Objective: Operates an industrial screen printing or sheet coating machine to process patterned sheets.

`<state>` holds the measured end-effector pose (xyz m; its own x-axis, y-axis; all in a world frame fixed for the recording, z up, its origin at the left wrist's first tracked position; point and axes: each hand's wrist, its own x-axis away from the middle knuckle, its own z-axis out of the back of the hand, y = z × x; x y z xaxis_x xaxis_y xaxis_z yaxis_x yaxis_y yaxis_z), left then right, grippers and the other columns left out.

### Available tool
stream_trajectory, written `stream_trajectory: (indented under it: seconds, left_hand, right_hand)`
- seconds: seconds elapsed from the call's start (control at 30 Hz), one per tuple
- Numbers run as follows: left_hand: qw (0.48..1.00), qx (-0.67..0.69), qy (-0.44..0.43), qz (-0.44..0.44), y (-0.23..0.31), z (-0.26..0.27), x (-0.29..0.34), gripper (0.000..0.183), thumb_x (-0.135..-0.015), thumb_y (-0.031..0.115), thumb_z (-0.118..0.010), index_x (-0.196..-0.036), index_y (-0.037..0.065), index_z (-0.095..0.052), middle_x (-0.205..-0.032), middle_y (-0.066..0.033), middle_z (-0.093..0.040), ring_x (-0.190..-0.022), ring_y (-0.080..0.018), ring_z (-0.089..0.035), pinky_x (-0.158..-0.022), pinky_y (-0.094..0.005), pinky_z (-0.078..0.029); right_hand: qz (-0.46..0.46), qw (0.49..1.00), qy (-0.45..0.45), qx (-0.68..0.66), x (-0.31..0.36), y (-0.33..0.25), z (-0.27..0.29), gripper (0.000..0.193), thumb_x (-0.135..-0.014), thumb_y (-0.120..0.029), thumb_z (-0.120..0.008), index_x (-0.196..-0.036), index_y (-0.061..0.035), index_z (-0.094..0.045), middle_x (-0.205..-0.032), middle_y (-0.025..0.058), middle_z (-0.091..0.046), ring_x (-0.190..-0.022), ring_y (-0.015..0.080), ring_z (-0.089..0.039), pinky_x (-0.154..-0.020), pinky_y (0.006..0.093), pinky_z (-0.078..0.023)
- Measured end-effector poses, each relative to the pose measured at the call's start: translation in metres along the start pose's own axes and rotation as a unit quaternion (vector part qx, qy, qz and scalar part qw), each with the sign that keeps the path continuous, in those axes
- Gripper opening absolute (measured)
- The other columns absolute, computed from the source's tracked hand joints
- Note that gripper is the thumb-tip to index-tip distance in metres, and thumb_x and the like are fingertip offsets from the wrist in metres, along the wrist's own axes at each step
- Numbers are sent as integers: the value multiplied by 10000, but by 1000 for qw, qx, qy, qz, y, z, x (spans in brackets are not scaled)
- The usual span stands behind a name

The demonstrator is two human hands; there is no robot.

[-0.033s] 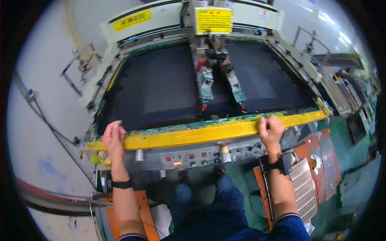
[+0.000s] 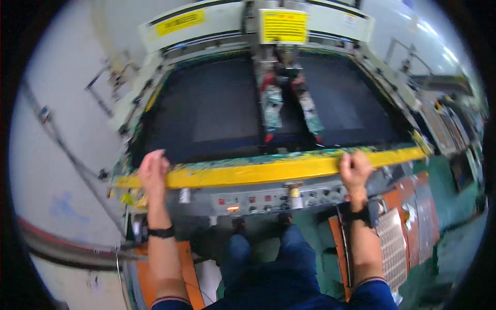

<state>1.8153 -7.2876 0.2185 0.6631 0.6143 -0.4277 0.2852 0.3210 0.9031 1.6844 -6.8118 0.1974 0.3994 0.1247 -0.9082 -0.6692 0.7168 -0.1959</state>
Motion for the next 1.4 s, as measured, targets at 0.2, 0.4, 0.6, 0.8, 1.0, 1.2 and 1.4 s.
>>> stream_trajectory:
  seconds: [0.2, 0.4, 0.6, 0.8, 1.0, 1.2, 1.4]
  left_hand:
    - [998, -9, -22, -56, 12, -30, -1, 185, -935, 195, -539, -932, 48, -653, -691, 19, -567, -610, -51, -479, -560, -199, -386]
    - [998, -8, -9, -60, 9, -15, 9, 163, -934, 148, -530, -939, 30, -641, -687, 11, -565, -587, -34, -444, -530, -194, -351]
    - [994, -24, 5, -105, -7, -21, 3, 171, -940, 190, -534, -958, 68, -652, -717, 23, -567, -614, -51, -473, -546, -199, -374]
    - [999, 14, -13, -31, 4, -12, 7, 163, -946, 155, -527, -969, 42, -643, -693, 16, -540, -595, -38, -430, -533, -191, -328]
    - [999, 4, -5, -32, 7, -21, 7, 164, -950, 145, -520, -961, 31, -637, -687, 16, -540, -578, -34, -417, -517, -188, -314]
    - [999, 4, -2, -33, 4, -19, 7, 166, -950, 151, -524, -965, 29, -637, -686, 17, -537, -572, -29, -408, -505, -183, -302]
    - [999, 11, 2, -32, 6, -18, 10, 167, -948, 167, -526, -969, 42, -634, -669, 25, -530, -550, -28, -399, -484, -179, -288]
  right_hand:
    - [-28, 999, -22, 16, 16, 28, 26, 263, -864, -44, -593, -643, -7, -457, -581, 102, -379, -504, 205, -374, -469, 333, -304]
    - [-52, 997, -29, -40, 19, 20, 9, 267, -882, -48, -571, -659, 4, -434, -596, 100, -369, -519, 209, -356, -493, 328, -295]
    - [-17, 1000, 7, 25, 21, 27, 9, 281, -825, -53, -612, -606, -36, -437, -561, 100, -374, -486, 238, -365, -459, 359, -298]
    - [-19, 1000, 13, -18, 5, 4, 9, 263, -787, -56, -623, -594, -51, -443, -550, 117, -418, -484, 282, -434, -455, 376, -314]
    - [-18, 999, 16, -24, 2, 5, 17, 258, -772, -31, -627, -600, -44, -435, -545, 99, -417, -479, 277, -435, -454, 375, -313]
    - [-16, 999, 21, -34, 1, 6, 15, 257, -765, -28, -629, -599, -47, -434, -547, 100, -411, -481, 273, -432, -457, 374, -312]
    - [-19, 999, 13, -38, 2, 4, 16, 260, -761, -26, -633, -598, -49, -432, -544, 100, -397, -478, 264, -419, -462, 365, -306]
